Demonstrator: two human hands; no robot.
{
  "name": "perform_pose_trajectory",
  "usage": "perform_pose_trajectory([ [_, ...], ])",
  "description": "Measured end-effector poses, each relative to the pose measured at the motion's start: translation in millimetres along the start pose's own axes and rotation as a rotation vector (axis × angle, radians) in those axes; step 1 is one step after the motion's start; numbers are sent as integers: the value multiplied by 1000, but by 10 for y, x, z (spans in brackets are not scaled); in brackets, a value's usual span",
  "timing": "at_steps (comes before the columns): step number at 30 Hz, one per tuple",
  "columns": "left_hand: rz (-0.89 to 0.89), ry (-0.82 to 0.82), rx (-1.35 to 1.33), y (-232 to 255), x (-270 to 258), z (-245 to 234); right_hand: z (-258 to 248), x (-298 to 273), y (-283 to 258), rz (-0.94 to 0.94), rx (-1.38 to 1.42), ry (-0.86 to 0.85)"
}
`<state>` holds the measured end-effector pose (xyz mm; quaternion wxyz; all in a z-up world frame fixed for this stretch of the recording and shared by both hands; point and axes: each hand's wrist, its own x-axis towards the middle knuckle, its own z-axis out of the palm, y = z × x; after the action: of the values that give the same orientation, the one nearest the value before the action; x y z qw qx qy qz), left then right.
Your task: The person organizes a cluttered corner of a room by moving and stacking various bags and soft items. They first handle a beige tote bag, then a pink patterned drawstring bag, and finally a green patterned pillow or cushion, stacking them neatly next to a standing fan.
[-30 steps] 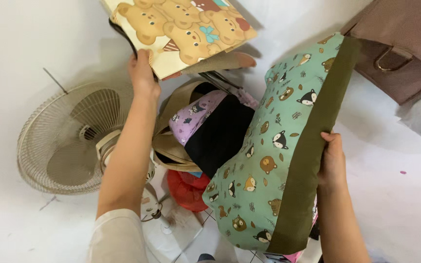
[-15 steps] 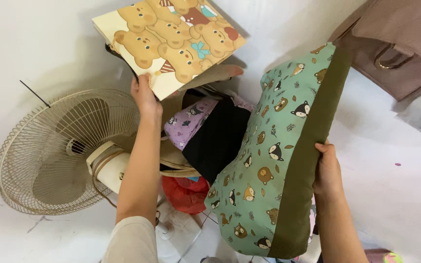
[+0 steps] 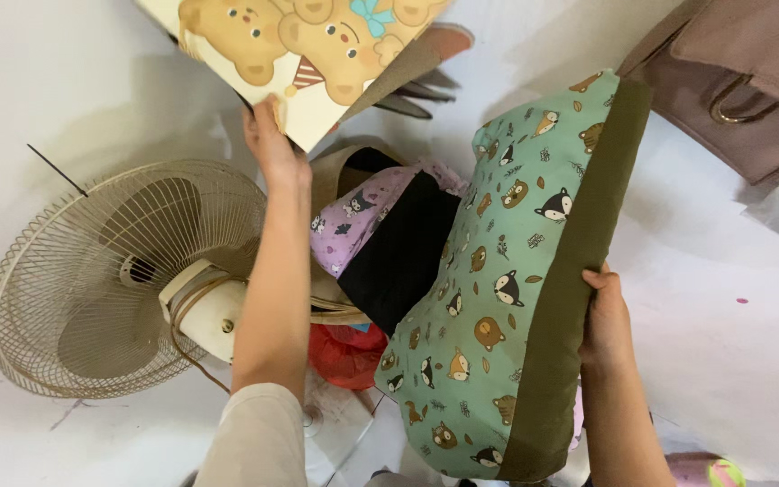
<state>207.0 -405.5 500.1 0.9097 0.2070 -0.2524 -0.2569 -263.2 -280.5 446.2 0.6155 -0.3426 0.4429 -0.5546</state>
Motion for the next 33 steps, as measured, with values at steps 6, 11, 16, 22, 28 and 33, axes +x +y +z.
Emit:
perform_pose_trajectory([
  [6,-113,136,30,-303,-282,-385,-27,87,125,-61,27,-118],
  [11,-281,267,149,-829,-638,-940,45,96,163,-30,-8,-56],
  [16,-303,241,128,-1047,-718,-1497,62,119,169,-55,57,-63],
  [22,-498,231,336,-964,-684,-1844,69,131,259,-15,71,-61],
  [28,-561,101,317,-838,-744,-1881,51,163,275,-39,73,-153],
  [33,-703,87,970,-102,-863,-1351,67,125,245,-54,32,-155],
])
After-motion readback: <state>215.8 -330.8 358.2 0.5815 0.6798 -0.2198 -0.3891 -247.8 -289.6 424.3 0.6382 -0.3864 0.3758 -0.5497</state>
